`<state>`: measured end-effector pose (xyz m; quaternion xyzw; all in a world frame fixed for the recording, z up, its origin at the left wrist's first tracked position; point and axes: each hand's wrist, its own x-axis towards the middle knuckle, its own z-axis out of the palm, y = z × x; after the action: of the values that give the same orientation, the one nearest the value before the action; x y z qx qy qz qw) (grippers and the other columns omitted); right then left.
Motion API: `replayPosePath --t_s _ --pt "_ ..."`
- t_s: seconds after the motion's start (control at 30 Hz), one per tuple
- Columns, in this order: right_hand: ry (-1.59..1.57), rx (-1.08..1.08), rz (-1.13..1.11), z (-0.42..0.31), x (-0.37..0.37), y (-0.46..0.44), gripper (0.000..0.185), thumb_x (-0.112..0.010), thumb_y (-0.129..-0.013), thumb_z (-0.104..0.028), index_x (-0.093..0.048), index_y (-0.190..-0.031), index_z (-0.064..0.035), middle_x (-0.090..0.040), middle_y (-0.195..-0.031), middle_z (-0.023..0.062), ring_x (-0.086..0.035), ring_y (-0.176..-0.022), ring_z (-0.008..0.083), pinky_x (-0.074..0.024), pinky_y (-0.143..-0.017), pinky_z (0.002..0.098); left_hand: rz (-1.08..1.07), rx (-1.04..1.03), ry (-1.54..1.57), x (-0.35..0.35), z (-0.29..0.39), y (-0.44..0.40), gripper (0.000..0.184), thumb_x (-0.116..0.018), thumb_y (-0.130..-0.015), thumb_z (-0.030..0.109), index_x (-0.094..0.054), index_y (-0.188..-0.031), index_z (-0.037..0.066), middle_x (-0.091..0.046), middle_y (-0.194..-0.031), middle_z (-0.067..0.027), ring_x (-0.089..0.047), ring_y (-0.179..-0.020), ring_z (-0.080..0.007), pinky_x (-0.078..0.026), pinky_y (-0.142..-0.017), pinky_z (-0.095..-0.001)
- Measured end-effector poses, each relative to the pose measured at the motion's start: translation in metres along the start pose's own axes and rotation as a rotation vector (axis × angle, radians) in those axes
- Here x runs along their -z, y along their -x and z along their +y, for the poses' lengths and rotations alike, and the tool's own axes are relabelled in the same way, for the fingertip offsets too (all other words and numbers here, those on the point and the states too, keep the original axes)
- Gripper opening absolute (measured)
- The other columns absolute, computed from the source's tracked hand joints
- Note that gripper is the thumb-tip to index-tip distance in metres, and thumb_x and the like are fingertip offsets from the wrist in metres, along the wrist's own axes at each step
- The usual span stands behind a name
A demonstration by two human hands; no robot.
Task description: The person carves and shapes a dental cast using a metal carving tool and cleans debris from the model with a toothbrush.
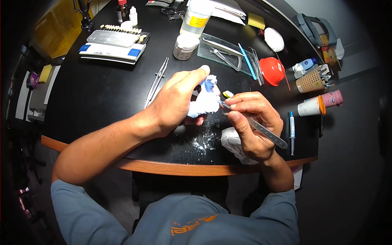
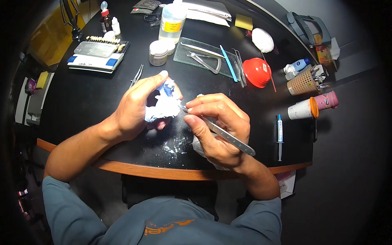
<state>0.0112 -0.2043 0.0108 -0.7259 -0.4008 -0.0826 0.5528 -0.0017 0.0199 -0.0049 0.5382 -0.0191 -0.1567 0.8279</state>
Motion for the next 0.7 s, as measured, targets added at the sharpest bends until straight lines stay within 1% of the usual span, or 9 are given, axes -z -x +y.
replayPosePath --t_s 0.03,0.07,0.17,0.33,0.43,0.47,0.57,0.63,0.7 --pt "0.021 0.031 -0.014 0.0 0.001 -0.001 0.015 -0.079 -0.089 0.005 -0.071 -0.101 0.0042 -0.074 -0.103 0.0194 -0.073 -0.1 0.0241 -0.0594 -0.085 0.0341 0.018 -0.017 -0.016 -0.002 0.0 0.001 0.051 -0.043 -0.113 0.046 -0.069 -0.101 0.003 -0.067 -0.08 -0.0079 -0.064 -0.059 -0.013 -0.052 -0.05 -0.025" --pt "0.035 0.026 -0.001 0.0 -0.001 0.001 0.018 -0.082 -0.086 0.005 -0.072 -0.101 0.0037 -0.075 -0.103 0.0181 -0.075 -0.097 0.0253 -0.0599 -0.087 0.035 0.003 -0.055 -0.043 -0.003 0.001 0.001 0.052 -0.043 -0.113 0.047 -0.067 -0.098 0.003 -0.066 -0.077 -0.0071 -0.062 -0.057 -0.0129 -0.05 -0.05 -0.0255" --pt "0.021 0.019 0.011 0.0 -0.002 0.003 0.019 -0.082 -0.085 0.007 -0.072 -0.1 0.0033 -0.075 -0.102 0.0188 -0.076 -0.095 0.0265 -0.06 -0.089 0.0358 -0.01 -0.131 -0.11 -0.007 0.001 0.002 0.055 -0.043 -0.114 0.048 -0.063 -0.093 0.002 -0.063 -0.072 -0.0051 -0.059 -0.054 -0.012 -0.048 -0.051 -0.0265" --pt "-0.059 0.057 0.09 0.002 -0.007 0.005 0.017 -0.077 -0.086 0.011 -0.068 -0.099 0.0042 -0.071 -0.096 0.0163 -0.076 -0.092 0.0242 -0.0615 -0.098 0.0432 0.014 -0.162 -0.109 -0.014 -0.003 0.004 0.049 -0.046 -0.114 0.044 -0.062 -0.091 0.003 -0.061 -0.073 -0.0033 -0.059 -0.057 -0.0098 -0.049 -0.052 -0.0262" --pt "-0.099 0.104 0.142 0.005 -0.012 0.006 0.016 -0.075 -0.088 0.013 -0.064 -0.096 0.004 -0.068 -0.093 0.0147 -0.075 -0.089 0.0215 -0.062 -0.101 0.0478 0.01 -0.233 -0.132 -0.017 -0.009 0.005 0.046 -0.048 -0.114 0.041 -0.061 -0.092 0.004 -0.061 -0.073 -0.0029 -0.06 -0.058 -0.0089 -0.049 -0.052 -0.0261" --pt "-0.103 0.124 0.154 0.006 -0.013 0.006 0.017 -0.075 -0.088 0.013 -0.063 -0.095 0.0039 -0.067 -0.093 0.0143 -0.075 -0.088 0.0205 -0.0621 -0.101 0.0491 -0.003 -0.231 -0.117 -0.019 -0.01 0.006 0.045 -0.047 -0.115 0.042 -0.061 -0.097 0.003 -0.065 -0.081 -0.0054 -0.061 -0.061 -0.0081 -0.048 -0.053 -0.0245" --pt "-0.042 0.127 0.151 0.005 -0.011 0.007 0.018 -0.074 -0.088 0.014 -0.06 -0.092 0.0031 -0.067 -0.093 0.0157 -0.075 -0.081 0.0182 -0.0648 -0.096 0.0461 -0.04 -0.223 -0.066 -0.025 -0.015 0.008 0.046 -0.043 -0.115 0.044 -0.062 -0.113 0.002 -0.074 -0.105 -0.013 -0.063 -0.068 -0.0058 -0.047 -0.055 -0.0196" --pt "-0.156 0.038 0.232 0.003 -0.016 0.01 0.018 -0.074 -0.088 0.014 -0.06 -0.091 0.0031 -0.066 -0.091 0.0158 -0.075 -0.074 0.0166 -0.0671 -0.091 0.0423 -0.045 -0.266 -0.124 -0.021 -0.02 0.004 0.046 -0.044 -0.115 0.044 -0.062 -0.116 0.002 -0.074 -0.114 -0.0139 -0.061 -0.069 -0.004 -0.046 -0.057 -0.0182" --pt "-0.165 0.059 0.238 0.004 -0.016 0.008 0.018 -0.074 -0.088 0.015 -0.06 -0.09 0.0032 -0.066 -0.091 0.0158 -0.075 -0.074 0.0169 -0.0678 -0.09 0.0416 -0.051 -0.271 -0.152 -0.018 -0.02 0.003 0.046 -0.044 -0.115 0.044 -0.062 -0.118 0.002 -0.074 -0.12 -0.0141 -0.059 -0.07 -0.0027 -0.044 -0.059 -0.0172"
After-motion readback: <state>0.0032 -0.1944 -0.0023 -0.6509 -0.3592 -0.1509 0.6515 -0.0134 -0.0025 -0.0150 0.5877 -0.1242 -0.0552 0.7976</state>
